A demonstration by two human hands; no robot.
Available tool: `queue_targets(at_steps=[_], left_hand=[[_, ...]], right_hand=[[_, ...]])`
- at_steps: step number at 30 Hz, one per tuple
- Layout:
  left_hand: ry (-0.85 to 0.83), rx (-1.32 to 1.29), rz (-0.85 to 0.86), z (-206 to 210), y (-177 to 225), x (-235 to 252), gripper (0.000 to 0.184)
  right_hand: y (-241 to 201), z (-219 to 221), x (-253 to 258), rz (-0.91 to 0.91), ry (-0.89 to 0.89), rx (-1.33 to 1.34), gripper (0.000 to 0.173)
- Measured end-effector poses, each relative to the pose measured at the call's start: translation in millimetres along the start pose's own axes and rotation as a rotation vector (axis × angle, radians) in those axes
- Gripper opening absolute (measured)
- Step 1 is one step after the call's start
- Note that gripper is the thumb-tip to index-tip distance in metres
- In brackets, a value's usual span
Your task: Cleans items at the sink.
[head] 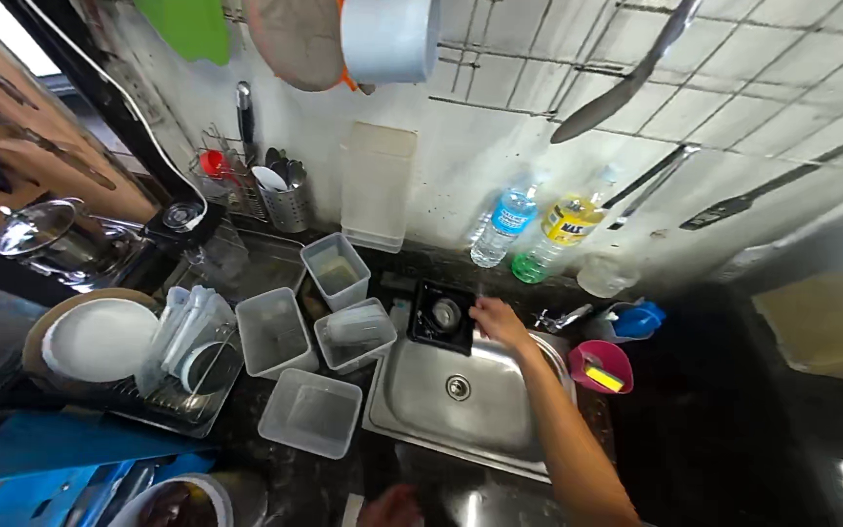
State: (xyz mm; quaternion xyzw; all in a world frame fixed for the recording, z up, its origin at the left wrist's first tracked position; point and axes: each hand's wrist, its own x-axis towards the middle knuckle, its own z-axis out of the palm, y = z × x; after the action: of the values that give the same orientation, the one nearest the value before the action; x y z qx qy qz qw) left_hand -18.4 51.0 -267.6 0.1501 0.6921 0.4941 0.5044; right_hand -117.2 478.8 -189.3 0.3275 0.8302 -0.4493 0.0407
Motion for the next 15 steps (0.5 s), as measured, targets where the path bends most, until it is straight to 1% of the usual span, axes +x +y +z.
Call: queue_targets(at_steps=[2,3,4,6,7,9,10,11,12,14,15], left_hand=[[-0.006,-0.451,0.097,39.8,24.3,60.9,0.062],[0.000,-0.631,0.090,57.5,39.4,95.5,0.066],[-0.014,-0.765,0.056,73.5,49.5,128.5,0.065],[-0.025,-0.943,-0.048,104.3,60.1,181.1,0.064],[-0.003,-0.979,-0.100,118.4,60.6,200.9,0.064],[0.077,-1.001,-0.179,141.8,53.8,230.7,0.054],[0.119,-1.004,-0.199,147.3,49.7,240.6,0.050],[0.149,-0.992,-0.210,149.3,47.0,247.9,0.049],[0.181,-0.975,-0.223,150.3,45.8,252.5,0.048],[0.249,-0.922,-0.249,150.0,49.0,259.1,0.043],[0.274,-0.875,-0.250,151.2,51.6,262.7,0.041]], right_hand=[[51.7,3.4,-42.8,0.138,0.048,0.041,0.033],[72.9,8.4,-60.9,0.218,0.069,0.040,0.035],[94.4,14.7,-77.8,0.294,0.082,0.032,0.038],[131.9,27.1,-103.0,0.388,0.080,0.026,0.043],[148.2,31.5,-110.0,0.411,0.051,0.032,0.043],[180.5,26.8,-111.2,0.415,-0.089,0.058,0.041],[193.6,16.8,-106.7,0.377,-0.169,0.073,0.038],[200.9,0.8,-100.3,0.315,-0.201,0.062,0.036],[203.5,-17.7,-92.5,0.238,-0.157,-0.008,0.034],[202.0,-48.6,-63.7,0.093,0.032,-0.247,0.031],[201.6,-59.9,-44.2,0.030,0.094,-0.366,0.032]])
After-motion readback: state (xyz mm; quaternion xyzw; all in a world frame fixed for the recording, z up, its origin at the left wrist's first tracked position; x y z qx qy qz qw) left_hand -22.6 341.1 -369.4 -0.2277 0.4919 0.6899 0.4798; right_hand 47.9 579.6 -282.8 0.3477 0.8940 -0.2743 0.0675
